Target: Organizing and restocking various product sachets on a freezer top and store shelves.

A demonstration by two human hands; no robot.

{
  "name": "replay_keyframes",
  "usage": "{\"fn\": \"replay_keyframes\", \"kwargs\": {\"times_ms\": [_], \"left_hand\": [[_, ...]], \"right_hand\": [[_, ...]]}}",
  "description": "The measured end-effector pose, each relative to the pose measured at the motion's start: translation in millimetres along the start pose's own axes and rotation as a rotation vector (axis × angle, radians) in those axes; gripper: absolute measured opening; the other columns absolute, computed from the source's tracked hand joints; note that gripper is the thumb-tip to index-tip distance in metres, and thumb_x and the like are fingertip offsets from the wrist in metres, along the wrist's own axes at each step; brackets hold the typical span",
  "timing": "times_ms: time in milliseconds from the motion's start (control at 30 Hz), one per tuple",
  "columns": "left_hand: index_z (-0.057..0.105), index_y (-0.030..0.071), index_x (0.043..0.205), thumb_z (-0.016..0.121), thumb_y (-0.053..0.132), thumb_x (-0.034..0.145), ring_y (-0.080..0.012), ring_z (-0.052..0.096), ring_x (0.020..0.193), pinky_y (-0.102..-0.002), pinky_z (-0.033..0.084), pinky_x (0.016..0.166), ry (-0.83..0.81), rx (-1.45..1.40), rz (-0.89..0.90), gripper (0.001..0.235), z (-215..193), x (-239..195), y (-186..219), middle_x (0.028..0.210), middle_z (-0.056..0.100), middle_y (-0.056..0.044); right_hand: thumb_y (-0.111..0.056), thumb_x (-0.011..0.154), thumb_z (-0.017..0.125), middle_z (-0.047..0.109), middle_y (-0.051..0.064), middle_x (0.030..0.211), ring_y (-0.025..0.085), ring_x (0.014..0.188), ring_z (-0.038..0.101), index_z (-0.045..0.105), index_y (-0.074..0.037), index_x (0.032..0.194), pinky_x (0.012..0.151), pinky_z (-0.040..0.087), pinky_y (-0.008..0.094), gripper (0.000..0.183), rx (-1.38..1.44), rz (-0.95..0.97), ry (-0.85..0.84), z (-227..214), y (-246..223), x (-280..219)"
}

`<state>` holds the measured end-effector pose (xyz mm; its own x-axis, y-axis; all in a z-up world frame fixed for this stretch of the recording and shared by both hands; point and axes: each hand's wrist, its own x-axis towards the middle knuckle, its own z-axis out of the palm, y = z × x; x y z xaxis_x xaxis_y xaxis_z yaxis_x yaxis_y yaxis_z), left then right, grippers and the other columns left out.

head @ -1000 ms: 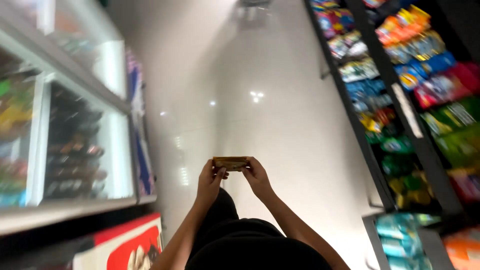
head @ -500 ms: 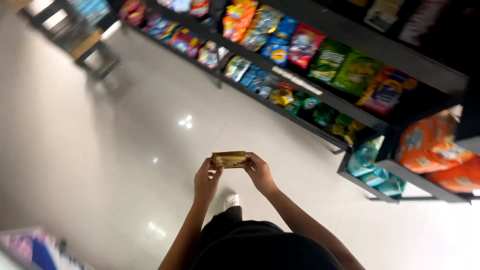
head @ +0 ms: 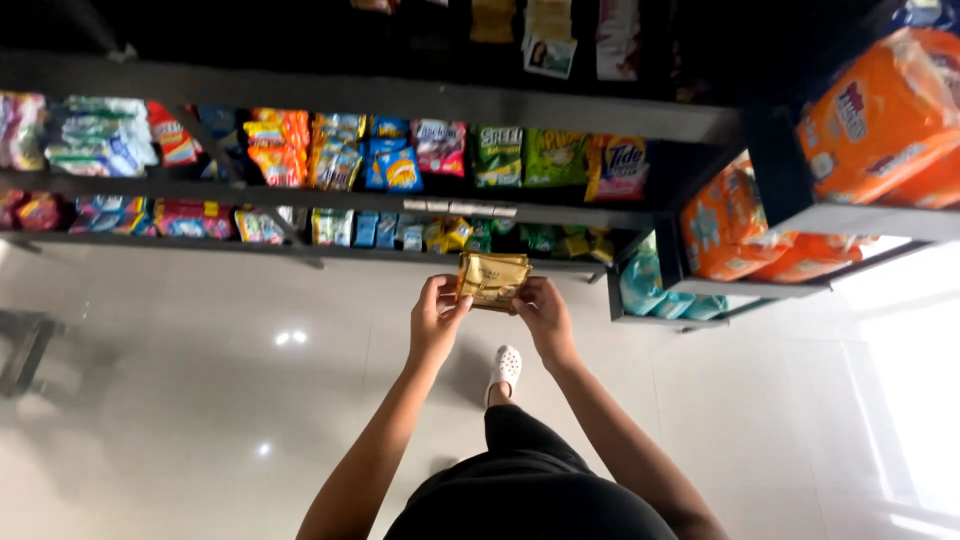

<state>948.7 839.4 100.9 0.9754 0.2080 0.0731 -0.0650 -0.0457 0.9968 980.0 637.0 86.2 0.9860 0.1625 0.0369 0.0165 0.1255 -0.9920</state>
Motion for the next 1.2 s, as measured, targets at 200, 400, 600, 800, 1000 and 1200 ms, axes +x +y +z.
{"fn": "replay_keyframes", "kwargs": {"times_ms": [200,400,600,800,1000,1200], "left_hand": [[0.058,0.001,0.122,0.073,0.006,0.093,-0.0169,0.072,0.098,-0.03,0.062,0.08,0.103,-0.013,0.23,0.032,31.9,124.7,-1.5,0.114,0.068,-0.01],[0.056,0.002,0.128,0.068,0.002,0.096,-0.0216,0.065,0.114,-0.033,0.059,0.085,0.228,0.189,0.54,0.034,53.6,234.2,32.4,0.124,0.059,-0.014],[0.057,0.006,0.133,0.071,0.001,0.088,-0.0341,0.065,0.112,-0.041,0.056,0.094,0.257,0.458,0.527,0.047,53.0,317.5,25.7,0.12,0.061,-0.015],[0.053,0.003,0.137,0.075,0.013,0.085,-0.0451,0.056,0.113,-0.05,0.048,0.096,0.197,0.627,0.708,0.058,53.2,392.4,14.2,0.122,0.058,-0.025],[0.05,0.002,0.139,0.075,0.023,0.085,-0.0459,0.057,0.114,-0.05,0.051,0.093,0.023,0.647,0.526,0.063,57.3,448.1,-9.9,0.127,0.055,-0.026],[0.055,0.014,0.14,0.073,0.048,0.084,-0.0476,0.056,0.12,-0.05,0.05,0.1,-0.162,0.693,0.27,0.068,58.9,472.2,1.4,0.133,0.055,-0.028]], "right_hand": [[0.006,0.097,0.063,0.063,0.01,0.108,0.016,0.097,0.062,0.054,0.005,0.121,0.087,0.055,0.031,0.026,0.122,-0.159,-0.037,-18.8,-12.2,134.6],[0.002,0.096,0.063,0.063,0.01,0.104,0.016,0.092,0.063,0.052,0.0,0.129,0.083,0.055,0.032,0.035,-0.054,-0.233,0.005,-19.2,-34.2,270.2],[-0.002,0.098,0.064,0.066,0.011,0.103,0.019,0.092,0.067,0.054,-0.004,0.134,0.081,0.056,0.033,0.037,-0.368,-0.275,0.099,-11.4,-50.1,350.5],[-0.008,0.095,0.066,0.072,0.012,0.104,0.02,0.091,0.07,0.053,-0.008,0.14,0.08,0.056,0.035,0.047,-0.579,-0.253,0.233,-16.6,-38.8,416.8],[-0.017,0.097,0.068,0.067,0.014,0.118,0.03,0.105,0.066,0.048,-0.01,0.145,0.083,0.053,0.042,0.053,-0.803,-0.002,0.163,-21.2,-43.1,460.4],[-0.018,0.098,0.065,0.063,0.016,0.133,0.034,0.121,0.062,0.053,-0.006,0.144,0.096,0.051,0.045,0.05,-0.695,-0.182,0.013,-57.7,70.2,551.7]]}}
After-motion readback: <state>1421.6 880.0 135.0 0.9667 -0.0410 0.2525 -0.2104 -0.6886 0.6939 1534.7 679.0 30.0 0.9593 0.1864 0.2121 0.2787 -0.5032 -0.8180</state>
